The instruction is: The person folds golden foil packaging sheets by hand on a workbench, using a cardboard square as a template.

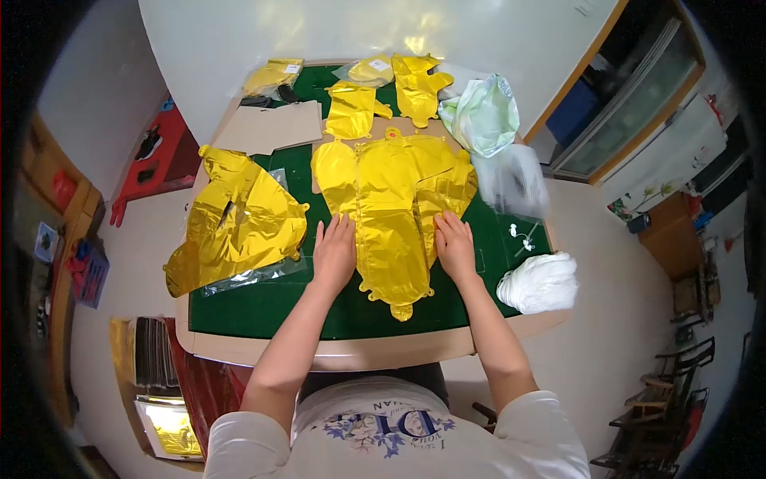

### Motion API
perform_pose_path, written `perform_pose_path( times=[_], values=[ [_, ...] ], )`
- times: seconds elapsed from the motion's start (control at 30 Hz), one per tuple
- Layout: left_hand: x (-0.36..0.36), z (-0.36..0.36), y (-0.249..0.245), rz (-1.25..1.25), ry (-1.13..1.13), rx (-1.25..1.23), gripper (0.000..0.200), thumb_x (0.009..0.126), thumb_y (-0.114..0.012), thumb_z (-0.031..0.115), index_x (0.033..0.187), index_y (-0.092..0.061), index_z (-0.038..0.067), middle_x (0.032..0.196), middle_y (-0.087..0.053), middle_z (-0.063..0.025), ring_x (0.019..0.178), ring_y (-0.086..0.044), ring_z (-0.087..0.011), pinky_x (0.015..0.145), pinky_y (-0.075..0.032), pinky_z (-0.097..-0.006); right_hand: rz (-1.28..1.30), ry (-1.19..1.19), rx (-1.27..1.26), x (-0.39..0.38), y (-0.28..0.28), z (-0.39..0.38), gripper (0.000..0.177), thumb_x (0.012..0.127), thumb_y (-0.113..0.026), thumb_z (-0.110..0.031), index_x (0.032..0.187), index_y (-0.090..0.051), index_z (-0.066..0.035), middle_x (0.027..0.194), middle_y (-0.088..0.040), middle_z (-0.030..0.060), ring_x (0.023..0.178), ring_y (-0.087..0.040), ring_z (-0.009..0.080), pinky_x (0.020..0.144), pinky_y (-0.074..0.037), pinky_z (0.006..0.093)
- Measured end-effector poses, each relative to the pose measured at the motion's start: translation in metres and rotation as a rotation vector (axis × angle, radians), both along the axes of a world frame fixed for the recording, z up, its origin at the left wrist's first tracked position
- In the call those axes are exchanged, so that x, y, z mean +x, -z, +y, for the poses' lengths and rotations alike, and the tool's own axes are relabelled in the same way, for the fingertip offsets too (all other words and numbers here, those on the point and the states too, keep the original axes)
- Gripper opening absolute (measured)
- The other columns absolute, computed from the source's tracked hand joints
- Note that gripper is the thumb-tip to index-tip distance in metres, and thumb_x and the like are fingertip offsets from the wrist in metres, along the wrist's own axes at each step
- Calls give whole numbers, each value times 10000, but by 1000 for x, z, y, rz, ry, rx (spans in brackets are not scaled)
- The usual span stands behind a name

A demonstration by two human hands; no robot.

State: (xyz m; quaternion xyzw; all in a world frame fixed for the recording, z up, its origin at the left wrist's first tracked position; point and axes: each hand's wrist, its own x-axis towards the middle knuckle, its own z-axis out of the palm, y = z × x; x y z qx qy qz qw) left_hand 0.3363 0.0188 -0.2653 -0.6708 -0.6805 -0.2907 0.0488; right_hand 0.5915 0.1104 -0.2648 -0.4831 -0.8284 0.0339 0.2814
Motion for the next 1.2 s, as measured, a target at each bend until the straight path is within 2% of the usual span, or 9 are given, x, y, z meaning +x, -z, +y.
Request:
perform_pose_path(
  times=[0.43, 0.53, 0.57, 0.7, 0.9, 1.0, 1.07, 1.13, 1.2],
  values=[
    [2, 3, -5, -65, 8, 9, 339, 893, -545, 111, 1211, -555, -6, 1305, -528, -179, 1287, -436, -313, 1096, -281, -495, 40, 27, 37, -1, 2, 0, 296, 899, -544, -140, 1172, -607, -47, 1261, -556, 172, 1216, -492, 338, 1040, -352, 504],
    [13, 20, -21, -75, 13, -8, 420, 888, -576, 161, 1268, -510, -5, 1317, -508, -213, 1299, -422, -324, 1096, -281, -493, 46, 29, 50, 0, 2, 1, 289, 892, -554, -130, 1164, -611, -50, 1254, -558, 173, 1211, -495, 341, 1035, -354, 511],
    [17, 27, -24, -39, 1, -85, 529, 901, -575, 280, 1338, -453, 9, 1360, -463, -232, 1332, -374, -341, 1109, -251, -492, 49, 30, 52, 0, 2, 1, 287, 889, -558, -126, 1161, -612, -51, 1251, -559, 174, 1209, -497, 341, 1033, -354, 514],
    [33, 42, -16, 95, 42, -211, 624, 924, -514, 421, 1394, -394, 30, 1439, -363, -228, 1369, -303, -353, 1115, -217, -517, 71, 30, 65, -1, 3, 1, 280, 880, -569, -110, 1150, -616, -50, 1245, -561, 174, 1202, -502, 340, 1026, -358, 524],
    [37, 57, -7, 50, 132, -159, 572, 933, -514, 355, 1389, -395, 31, 1445, -357, -219, 1365, -307, -356, 1110, -242, -490, 79, 34, 65, -2, 2, -2, 286, 878, -572, -115, 1152, -616, -48, 1233, -565, 172, 1191, -509, 336, 1020, -366, 524],
    [32, 55, -16, -48, 35, -127, 515, 934, -521, 259, 1367, -415, 0, 1434, -372, -216, 1362, -311, -353, 1110, -252, -483, 69, 34, 64, -2, -1, 1, 287, 880, -570, -120, 1154, -615, -48, 1233, -565, 172, 1188, -510, 337, 1021, -367, 522],
    [24, 44, -18, -191, -34, -35, 443, 890, -510, 103, 1308, -461, -33, 1370, -426, -242, 1332, -343, -374, 1120, -240, -481, 69, 35, 61, -2, -1, -1, 288, 882, -567, -122, 1157, -613, -48, 1235, -565, 172, 1187, -509, 340, 1020, -366, 522],
    [12, 35, -12, -67, -79, -38, 417, 832, -514, 28, 1243, -523, -41, 1349, -449, -230, 1326, -349, -381, 1121, -238, -491, 74, 32, 42, -2, 0, 0, 288, 888, -560, -125, 1161, -610, -48, 1242, -561, 174, 1196, -501, 343, 1028, -358, 521],
    [4, 28, -12, 20, -68, -104, 359, 855, -522, 56, 1204, -559, -17, 1346, -465, -218, 1321, -359, -378, 1106, -253, -505, 71, 31, 30, -2, 0, 0, 288, 891, -554, -125, 1163, -609, -48, 1248, -557, 174, 1201, -498, 344, 1033, -352, 519]
  ],
)
